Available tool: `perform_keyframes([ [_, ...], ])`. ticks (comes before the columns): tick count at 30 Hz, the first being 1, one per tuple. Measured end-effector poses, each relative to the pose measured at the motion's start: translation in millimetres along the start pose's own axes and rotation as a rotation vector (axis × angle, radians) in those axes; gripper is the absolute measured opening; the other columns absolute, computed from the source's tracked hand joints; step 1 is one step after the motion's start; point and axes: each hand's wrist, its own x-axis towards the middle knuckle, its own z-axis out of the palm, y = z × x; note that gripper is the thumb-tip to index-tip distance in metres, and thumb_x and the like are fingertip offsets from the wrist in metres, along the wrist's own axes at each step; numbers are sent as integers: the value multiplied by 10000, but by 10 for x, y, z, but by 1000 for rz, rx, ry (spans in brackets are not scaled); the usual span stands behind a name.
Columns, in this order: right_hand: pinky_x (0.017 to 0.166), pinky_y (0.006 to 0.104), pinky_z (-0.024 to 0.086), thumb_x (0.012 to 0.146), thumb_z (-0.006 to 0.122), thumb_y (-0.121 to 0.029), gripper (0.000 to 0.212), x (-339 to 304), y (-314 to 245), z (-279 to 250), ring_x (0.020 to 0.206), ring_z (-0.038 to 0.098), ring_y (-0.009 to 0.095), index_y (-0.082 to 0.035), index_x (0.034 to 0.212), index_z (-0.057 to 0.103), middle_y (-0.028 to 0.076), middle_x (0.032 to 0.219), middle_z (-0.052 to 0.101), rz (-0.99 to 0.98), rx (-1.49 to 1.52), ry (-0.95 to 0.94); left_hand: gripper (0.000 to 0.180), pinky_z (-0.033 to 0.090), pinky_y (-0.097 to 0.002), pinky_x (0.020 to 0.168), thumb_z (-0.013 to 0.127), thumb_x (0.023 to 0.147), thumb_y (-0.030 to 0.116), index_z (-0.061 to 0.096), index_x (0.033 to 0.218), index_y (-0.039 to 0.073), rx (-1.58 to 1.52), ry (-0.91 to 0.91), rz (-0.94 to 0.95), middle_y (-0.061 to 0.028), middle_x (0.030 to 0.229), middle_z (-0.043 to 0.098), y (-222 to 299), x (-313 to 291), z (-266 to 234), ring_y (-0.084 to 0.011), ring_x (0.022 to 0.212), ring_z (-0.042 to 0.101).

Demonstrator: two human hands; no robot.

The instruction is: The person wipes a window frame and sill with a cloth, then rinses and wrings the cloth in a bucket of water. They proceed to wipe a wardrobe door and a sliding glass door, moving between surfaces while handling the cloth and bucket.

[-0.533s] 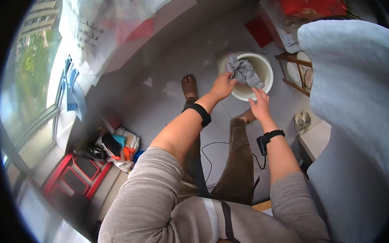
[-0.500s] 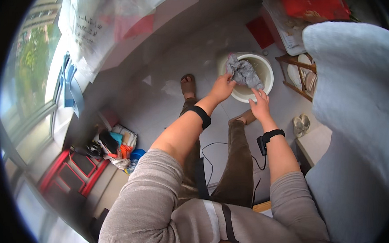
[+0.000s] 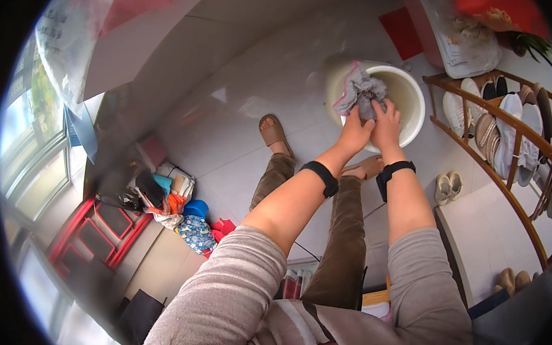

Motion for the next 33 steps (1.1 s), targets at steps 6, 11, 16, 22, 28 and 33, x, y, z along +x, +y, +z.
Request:
perform_keyframes([
  [6, 814, 361, 465, 852, 529, -98, 320, 71, -74, -197, 942, 594, 261, -39, 1153, 619, 192, 979, 624, 356, 1009, -84, 637, 429, -389, 937, 450, 977, 412, 268, 1441, 15, -354, -22, -257, -162, 1322, 480, 175, 101, 23, -265, 1160, 496],
  [11, 764, 338, 446, 894, 538, -179, 280, -449, -434, -841, 842, 561, 211, 60, 1028, 594, 149, 903, 616, 162, 1075, 116, 625, 413, -468, 975, 313, 963, 603, 216, 1458, 233, -836, -109, -392, -127, 1432, 320, 435, 109, 64, -299, 1261, 406],
  [16, 564, 248, 342, 949, 554, -273, 324, -778, -750, -1306, 664, 396, 75, -17, 756, 509, -15, 687, 474, -11, 904, 99, 521, 484, -424, 749, 363, 968, 552, 405, 1269, 129, -1074, -63, -424, -121, 1045, 545, 441, 219, 269, -255, 883, 547],
  [22, 546, 304, 396, 930, 594, -305, 368, -580, -762, -1141, 584, 473, 158, 8, 737, 582, 68, 629, 541, 122, 926, 167, 476, 485, -393, 650, 383, 981, 493, 544, 1028, 48, -1039, -16, -422, -126, 853, 600, 469, 196, 386, -257, 748, 564],
  [28, 620, 421, 461, 945, 546, -294, 335, -75, -315, -798, 645, 587, 351, -11, 803, 656, 186, 717, 621, 69, 599, 336, 455, 463, -369, 734, 358, 1015, 412, 546, 1095, 5, -744, 38, -407, -116, 939, 598, 777, 49, 273, -209, 824, 546],
  [33, 860, 413, 446, 972, 494, -208, 259, 147, -47, -676, 1036, 543, 343, -71, 1158, 610, 183, 1116, 551, 59, 261, 215, 498, 417, -358, 922, 356, 1022, 398, 438, 1314, 3, -623, 89, -256, -131, 1201, 543, 820, -2, 117, -216, 1063, 512],
])
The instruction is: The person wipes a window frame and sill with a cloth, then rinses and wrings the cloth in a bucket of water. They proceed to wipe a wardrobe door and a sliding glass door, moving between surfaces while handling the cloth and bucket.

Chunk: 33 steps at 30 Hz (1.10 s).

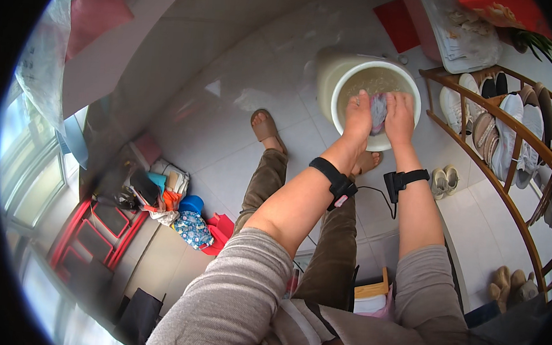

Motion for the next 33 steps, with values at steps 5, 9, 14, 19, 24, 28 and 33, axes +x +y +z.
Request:
perform_keyframes([
  [5, 960, 428, 414, 873, 565, -52, 393, -184, 86, 186, 1170, 436, 385, -109, 1262, 557, 176, 1279, 461, -195, -213, 139, 661, 268, -364, 1101, 387, 1017, 368, 59, 1512, 76, 64, 9, 44, -148, 1495, 267, -175, 123, -109, -267, 1353, 295],
  [9, 986, 436, 410, 766, 604, 35, 504, -176, 224, 428, 1183, 434, 384, -128, 1242, 567, 161, 1294, 462, -80, -258, -82, 709, 244, -395, 1118, 429, 1008, 345, 15, 1526, 95, 84, 67, 91, -160, 1520, 228, -369, 208, -116, -276, 1373, 270],
  [14, 876, 444, 452, 789, 618, -7, 355, 14, 171, 367, 975, 538, 401, -87, 1134, 595, 187, 1070, 559, 77, 84, -37, 672, 363, -421, 1040, 410, 1009, 385, 40, 1529, 175, -19, 114, -129, -141, 1492, 277, -357, 175, -64, -285, 1319, 347],
  [19, 656, 352, 478, 838, 702, -190, 253, -459, -436, -272, 788, 595, 263, -27, 997, 590, 151, 945, 588, 2, 342, -63, 580, 467, -458, 941, 393, 990, 490, 207, 1471, 227, -447, -59, -208, -93, 1385, 391, -198, 176, -41, -288, 1201, 468],
  [24, 580, 293, 409, 887, 666, -214, 258, -808, -909, -647, 633, 457, 143, 3, 821, 544, 83, 689, 541, -45, 431, -60, 402, 531, -373, 788, 390, 974, 391, 520, 1164, 61, -537, -124, -282, -100, 1134, 540, -253, 233, 7, -226, 951, 559],
  [28, 543, 301, 392, 931, 609, -265, 343, -736, -918, -568, 596, 424, 121, 8, 736, 538, 86, 588, 497, 69, 436, -41, 371, 498, -349, 701, 437, 964, 374, 582, 1049, 43, -341, -168, -207, -76, 929, 600, -336, 219, 11, -208, 814, 580],
  [33, 559, 392, 447, 951, 554, -282, 360, -412, -619, -255, 539, 526, 349, 13, 753, 608, 185, 620, 579, 42, 397, 97, 336, 483, -360, 725, 443, 974, 327, 598, 1004, 30, -186, -96, -155, -74, 900, 612, -382, 89, 77, -194, 812, 577],
])
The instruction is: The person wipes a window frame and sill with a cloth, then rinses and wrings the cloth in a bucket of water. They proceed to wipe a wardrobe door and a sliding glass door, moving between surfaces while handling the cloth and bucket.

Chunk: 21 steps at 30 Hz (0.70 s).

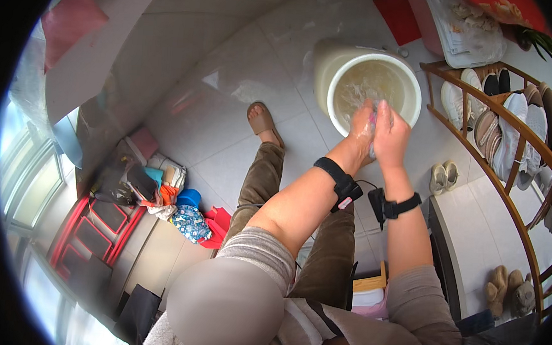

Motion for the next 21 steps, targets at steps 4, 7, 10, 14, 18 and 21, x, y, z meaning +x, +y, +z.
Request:
perform_keyframes([
  [4, 597, 426, 468, 976, 501, -288, 355, 284, 411, 95, 649, 591, 382, -12, 812, 654, 178, 712, 621, -104, -162, 16, 355, 472, -341, 740, 408, 1004, 334, 567, 1084, 28, -35, 46, -103, -95, 958, 594, 133, -11, -9, -200, 861, 554],
  [7, 658, 436, 485, 988, 475, -284, 327, 411, 628, 139, 756, 604, 375, -34, 891, 661, 169, 828, 615, -156, -409, 40, 402, 469, -344, 748, 399, 1010, 369, 529, 1153, 18, 69, 125, 39, -101, 1022, 571, 258, -59, -57, -192, 880, 546],
  [10, 800, 444, 475, 993, 458, -276, 287, 450, 738, 127, 926, 575, 360, -53, 1032, 633, 163, 1012, 557, -92, -435, 74, 566, 361, -365, 1003, 407, 1007, 399, 297, 1410, 18, 139, 84, 104, -166, 1374, 386, 345, -157, -144, -245, 1238, 401],
  [14, 901, 449, 442, 947, 534, -195, 245, 328, 845, 163, 1064, 506, 373, -90, 1158, 600, 161, 1137, 519, -182, -402, 68, 728, 164, -380, 1152, 429, 991, 388, 29, 1522, 93, 204, 9, 268, -176, 1551, 45, 291, -256, -225, -292, 1436, 98],
  [18, 954, 465, 417, 847, 637, -106, 406, 180, 978, 383, 1172, 435, 392, -141, 1243, 552, 181, 1236, 464, -236, -644, -64, 838, 106, -378, 1163, 484, 981, 387, -109, 1523, 148, 248, 6, 267, -138, 1587, 24, 124, -309, -234, -278, 1452, 77],
  [21, 929, 469, 426, 786, 685, -54, 475, 253, 992, 508, 1125, 475, 404, -141, 1234, 556, 200, 1217, 476, 61, -591, -143, 820, 142, -415, 1161, 463, 982, 375, -106, 1522, 137, 150, 65, 68, -154, 1582, 48, 44, -297, -224, -303, 1453, 92],
])
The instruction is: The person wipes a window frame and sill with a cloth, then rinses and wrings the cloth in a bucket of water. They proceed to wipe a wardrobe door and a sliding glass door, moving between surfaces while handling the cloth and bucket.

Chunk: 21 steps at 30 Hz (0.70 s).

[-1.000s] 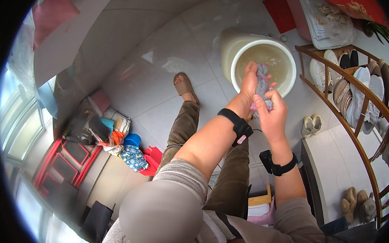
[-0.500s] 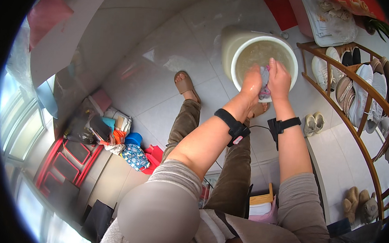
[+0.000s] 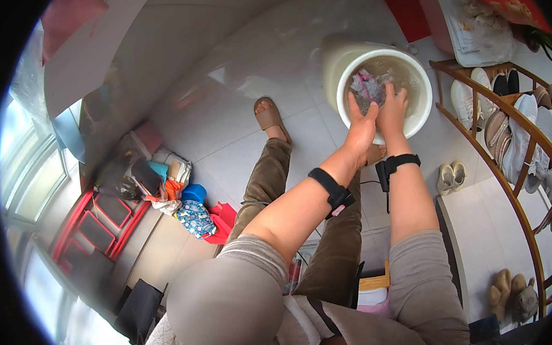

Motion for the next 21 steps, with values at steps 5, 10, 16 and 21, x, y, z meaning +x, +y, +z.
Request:
perform_keyframes([
  [5, 834, 401, 454, 835, 674, -107, 222, -153, -275, -438, 935, 567, 332, -54, 1043, 619, 156, 977, 562, -65, 522, 101, 755, 303, -567, 1052, 444, 974, 487, 36, 1526, 174, -160, -46, -169, -135, 1514, 234, 56, 222, -2, -305, 1402, 218],
  [10, 697, 338, 441, 902, 615, -147, 151, -839, -661, -1139, 759, 537, 249, -3, 884, 570, 110, 854, 533, -243, 646, 134, 629, 551, -385, 692, 365, 1009, 421, 67, 1520, 207, -429, -94, -60, -149, 1317, 464, 134, 395, 96, -275, 994, 592],
  [16, 634, 373, 439, 930, 566, -172, 237, -882, -762, -1203, 657, 510, 317, 9, 781, 530, 134, 711, 510, -252, 617, 125, 368, 506, -333, 654, 393, 1003, 395, 529, 1071, 60, -346, -165, -91, -81, 888, 565, 72, 227, 147, -201, 733, 564],
  [21, 591, 417, 434, 954, 526, -194, 305, -506, -436, -861, 633, 550, 373, 19, 738, 551, 174, 709, 563, -225, 564, 202, 439, 463, -326, 662, 404, 998, 421, 580, 1026, 20, -158, -45, -158, -65, 865, 571, 135, 53, 199, -171, 762, 540],
])
